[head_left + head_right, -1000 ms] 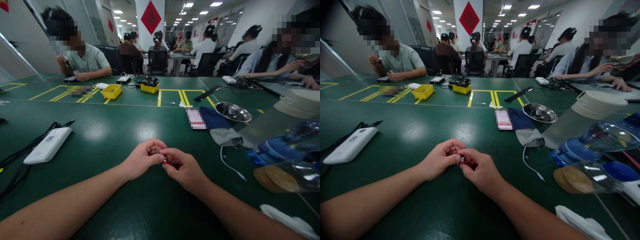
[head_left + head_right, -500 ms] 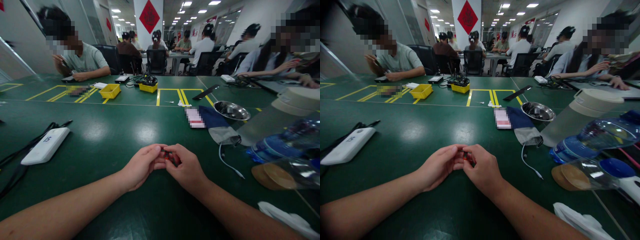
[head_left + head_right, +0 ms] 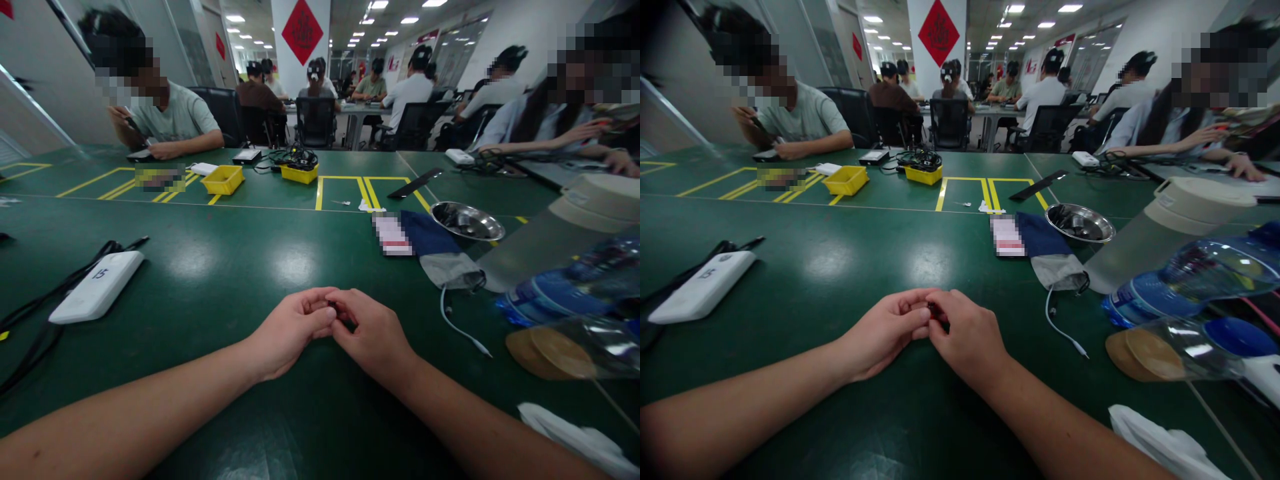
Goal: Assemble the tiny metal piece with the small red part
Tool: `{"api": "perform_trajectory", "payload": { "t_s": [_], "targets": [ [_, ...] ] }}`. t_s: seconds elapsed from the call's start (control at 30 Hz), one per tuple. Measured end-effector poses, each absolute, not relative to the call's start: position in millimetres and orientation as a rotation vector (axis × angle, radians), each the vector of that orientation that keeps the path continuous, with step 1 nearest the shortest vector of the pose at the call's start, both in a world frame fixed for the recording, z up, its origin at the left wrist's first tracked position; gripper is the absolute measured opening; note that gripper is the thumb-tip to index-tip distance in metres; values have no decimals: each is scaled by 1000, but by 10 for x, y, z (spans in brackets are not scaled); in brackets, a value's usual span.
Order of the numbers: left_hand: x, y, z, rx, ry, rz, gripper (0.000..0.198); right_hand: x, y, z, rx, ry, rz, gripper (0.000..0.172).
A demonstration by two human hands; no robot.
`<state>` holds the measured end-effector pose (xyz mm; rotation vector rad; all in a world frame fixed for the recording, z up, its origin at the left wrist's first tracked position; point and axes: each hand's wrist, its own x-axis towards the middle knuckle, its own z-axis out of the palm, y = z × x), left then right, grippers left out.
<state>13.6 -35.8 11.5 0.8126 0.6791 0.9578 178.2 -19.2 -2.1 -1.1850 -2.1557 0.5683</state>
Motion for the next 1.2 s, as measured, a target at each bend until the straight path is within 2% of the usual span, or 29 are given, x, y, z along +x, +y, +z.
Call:
{"api": "perform_trajectory", "payload": {
  "t_s": [0.13,0.33,0.5,0.57,0.73,0.87,1.07,1.2],
  "targets": [
    [123,-309,86,776,738,958,24,1789,-197,31,-1130,-2112,714,41],
    [-21,-205,112,544,760,1045,12,1843,-134,-17,-1151,-1841,1037,29],
    [-86,-185,134,641,725,996,19,1855,-118,-28,-1104,-1866,1110,25],
    [-99,-178,122,913,861,988,19,1856,-121,-2,-1102,-1876,1111,24],
    [-162,-98,60,2157,1344,736,13,1861,-128,48,-1146,-1840,1094,24],
    [-225,32,22,2556,1544,513,11,1862,-143,45,-1140,-1843,1105,24],
    [-672,318,26,2611,1551,431,17,1863,-149,53,-1113,-1936,1116,27],
    [-1379,491,34,2105,1951,639,11,1858,-149,88,-1056,-2045,1080,26]
  ]
}}
